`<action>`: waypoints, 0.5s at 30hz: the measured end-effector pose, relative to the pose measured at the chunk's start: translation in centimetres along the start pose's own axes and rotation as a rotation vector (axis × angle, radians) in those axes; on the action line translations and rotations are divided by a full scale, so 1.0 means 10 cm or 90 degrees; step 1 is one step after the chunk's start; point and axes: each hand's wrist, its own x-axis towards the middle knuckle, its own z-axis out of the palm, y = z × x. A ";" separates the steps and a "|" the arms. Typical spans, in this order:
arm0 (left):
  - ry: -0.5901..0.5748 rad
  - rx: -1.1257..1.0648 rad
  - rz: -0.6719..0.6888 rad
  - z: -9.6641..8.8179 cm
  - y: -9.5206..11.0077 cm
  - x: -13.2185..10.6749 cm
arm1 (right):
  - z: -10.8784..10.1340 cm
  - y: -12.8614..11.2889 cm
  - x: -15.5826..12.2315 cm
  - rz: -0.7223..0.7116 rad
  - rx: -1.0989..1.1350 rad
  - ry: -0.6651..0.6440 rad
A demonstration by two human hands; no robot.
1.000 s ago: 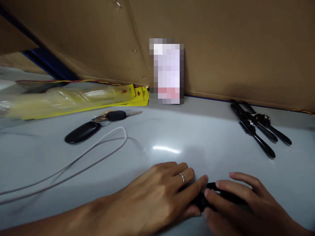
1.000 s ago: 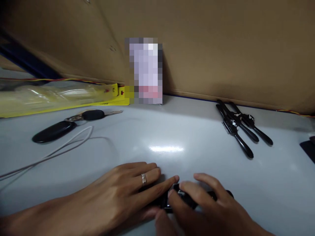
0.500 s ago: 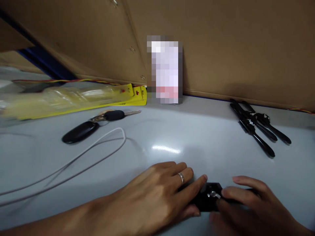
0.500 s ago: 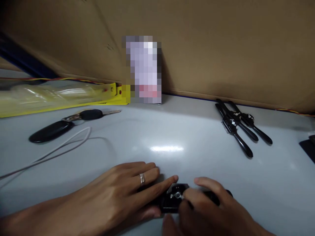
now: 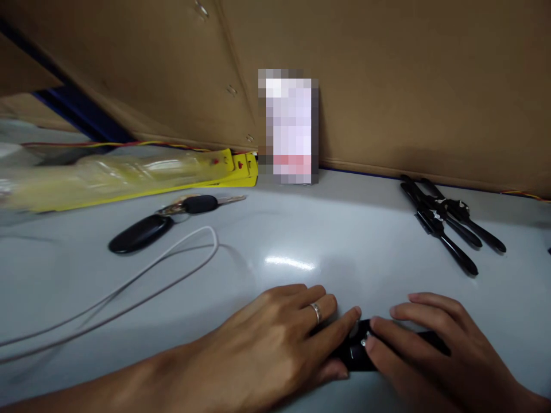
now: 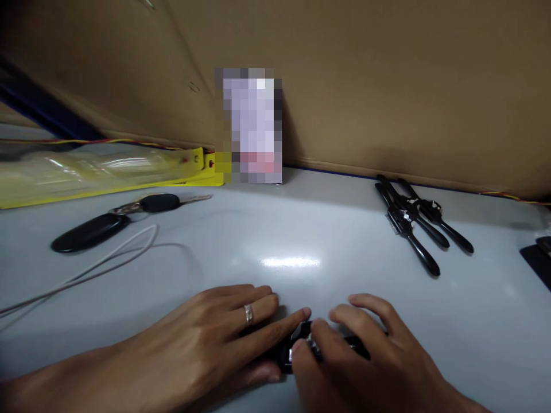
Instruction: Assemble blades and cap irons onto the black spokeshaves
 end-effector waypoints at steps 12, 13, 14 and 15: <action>0.027 -0.001 0.018 -0.02 0.01 0.05 | 0.04 -0.08 0.03 0.008 -0.006 0.083; 0.029 0.002 0.016 -0.02 0.01 0.05 | 0.05 -0.08 0.02 0.011 -0.001 0.098; 0.030 0.004 0.014 -0.01 0.01 0.05 | 0.06 -0.09 0.02 0.013 0.004 0.093; 0.030 0.005 0.014 -0.01 0.00 0.06 | 0.06 -0.08 0.01 0.016 0.005 0.080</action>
